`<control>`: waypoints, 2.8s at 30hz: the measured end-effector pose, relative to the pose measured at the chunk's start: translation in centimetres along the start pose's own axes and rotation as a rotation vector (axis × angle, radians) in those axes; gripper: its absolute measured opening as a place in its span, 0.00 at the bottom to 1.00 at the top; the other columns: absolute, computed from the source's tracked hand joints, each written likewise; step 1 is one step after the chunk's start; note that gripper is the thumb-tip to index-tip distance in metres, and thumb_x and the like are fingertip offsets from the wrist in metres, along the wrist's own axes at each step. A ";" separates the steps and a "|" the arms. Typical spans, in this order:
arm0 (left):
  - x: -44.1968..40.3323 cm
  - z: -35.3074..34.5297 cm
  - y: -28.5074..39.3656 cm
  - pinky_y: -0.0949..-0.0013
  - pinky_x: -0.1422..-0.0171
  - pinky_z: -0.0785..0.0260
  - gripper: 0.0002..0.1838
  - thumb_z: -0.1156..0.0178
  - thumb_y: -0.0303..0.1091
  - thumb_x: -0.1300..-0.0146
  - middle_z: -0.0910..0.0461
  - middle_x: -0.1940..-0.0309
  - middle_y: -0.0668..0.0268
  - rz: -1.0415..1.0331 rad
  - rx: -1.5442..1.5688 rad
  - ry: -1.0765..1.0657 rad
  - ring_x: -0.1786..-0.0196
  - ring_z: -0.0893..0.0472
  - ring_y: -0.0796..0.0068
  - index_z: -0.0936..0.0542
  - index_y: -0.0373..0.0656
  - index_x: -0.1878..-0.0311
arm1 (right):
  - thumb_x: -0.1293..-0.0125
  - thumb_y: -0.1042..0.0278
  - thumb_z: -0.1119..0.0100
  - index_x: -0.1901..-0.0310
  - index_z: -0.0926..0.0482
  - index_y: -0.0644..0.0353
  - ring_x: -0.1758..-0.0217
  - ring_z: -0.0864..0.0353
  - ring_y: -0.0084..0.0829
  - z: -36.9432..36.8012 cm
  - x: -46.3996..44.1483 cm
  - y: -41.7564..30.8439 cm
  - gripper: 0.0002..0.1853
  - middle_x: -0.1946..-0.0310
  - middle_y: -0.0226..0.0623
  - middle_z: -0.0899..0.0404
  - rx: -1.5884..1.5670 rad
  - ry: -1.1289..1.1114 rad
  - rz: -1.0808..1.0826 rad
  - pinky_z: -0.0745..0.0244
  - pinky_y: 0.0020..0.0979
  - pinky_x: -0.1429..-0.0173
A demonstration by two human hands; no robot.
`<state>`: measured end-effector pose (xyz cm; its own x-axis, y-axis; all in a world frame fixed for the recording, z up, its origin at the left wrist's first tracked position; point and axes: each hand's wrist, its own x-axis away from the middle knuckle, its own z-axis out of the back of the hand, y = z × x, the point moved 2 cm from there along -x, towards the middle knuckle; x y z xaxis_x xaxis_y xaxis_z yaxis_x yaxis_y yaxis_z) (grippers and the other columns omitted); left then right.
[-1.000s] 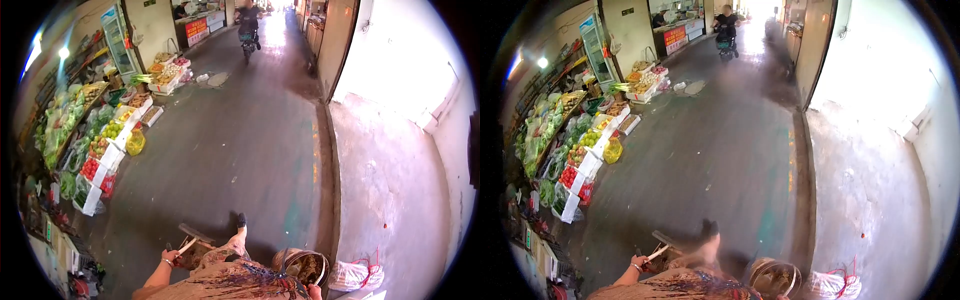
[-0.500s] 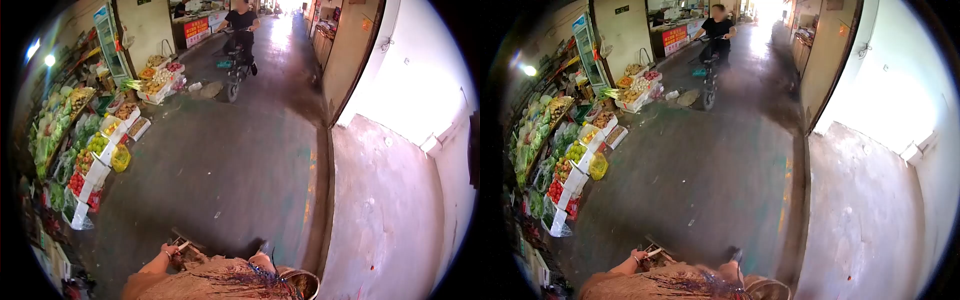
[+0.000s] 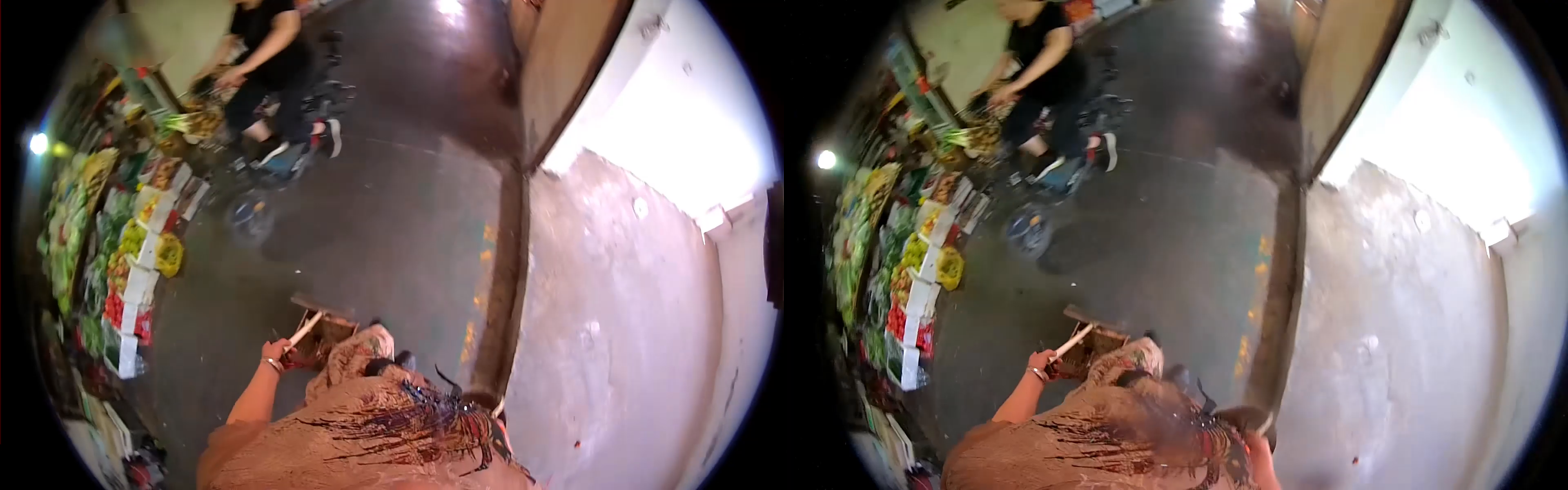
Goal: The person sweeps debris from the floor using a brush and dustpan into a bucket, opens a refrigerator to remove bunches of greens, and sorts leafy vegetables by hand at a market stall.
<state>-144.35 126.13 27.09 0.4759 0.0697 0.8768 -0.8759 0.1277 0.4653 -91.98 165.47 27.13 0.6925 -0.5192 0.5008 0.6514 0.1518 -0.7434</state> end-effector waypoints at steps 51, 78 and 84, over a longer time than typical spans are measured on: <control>-14.9 -82.9 44.6 0.70 0.72 0.29 0.13 0.36 0.30 0.54 0.21 0.79 0.64 -0.373 -0.173 0.149 0.77 0.21 0.75 0.27 0.38 0.66 | 0.34 0.65 0.51 0.48 0.30 0.57 0.69 0.24 0.30 48.8 -137.0 -29.8 0.14 0.69 0.33 0.25 -0.574 -0.140 -0.225 0.35 0.28 0.76; -21.3 -104.7 50.2 0.49 0.49 0.34 0.19 0.46 0.30 0.50 0.23 0.60 0.48 -0.923 -1.229 -0.562 0.53 0.25 0.46 0.29 0.38 0.52 | 0.35 0.60 0.51 0.62 0.29 0.57 0.86 0.39 0.19 37.3 -106.2 -28.1 0.10 0.83 0.23 0.34 -1.256 -0.290 -0.801 0.43 0.22 0.84; -20.5 -113.4 52.2 0.51 0.45 0.36 0.21 0.44 0.25 0.48 0.23 0.50 0.59 -0.975 -1.877 -0.636 0.42 0.29 0.57 0.29 0.47 0.48 | 0.33 0.57 0.50 0.60 0.30 0.58 0.87 0.43 0.19 42.0 -105.2 -24.9 0.12 0.83 0.22 0.36 -1.433 -0.224 -0.843 0.47 0.20 0.84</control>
<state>-190.78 243.52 19.62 0.1677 -0.7776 0.6060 0.7986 0.4675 0.3790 -167.98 251.63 11.58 0.4305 0.0902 0.8981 0.1363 -0.9901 0.0341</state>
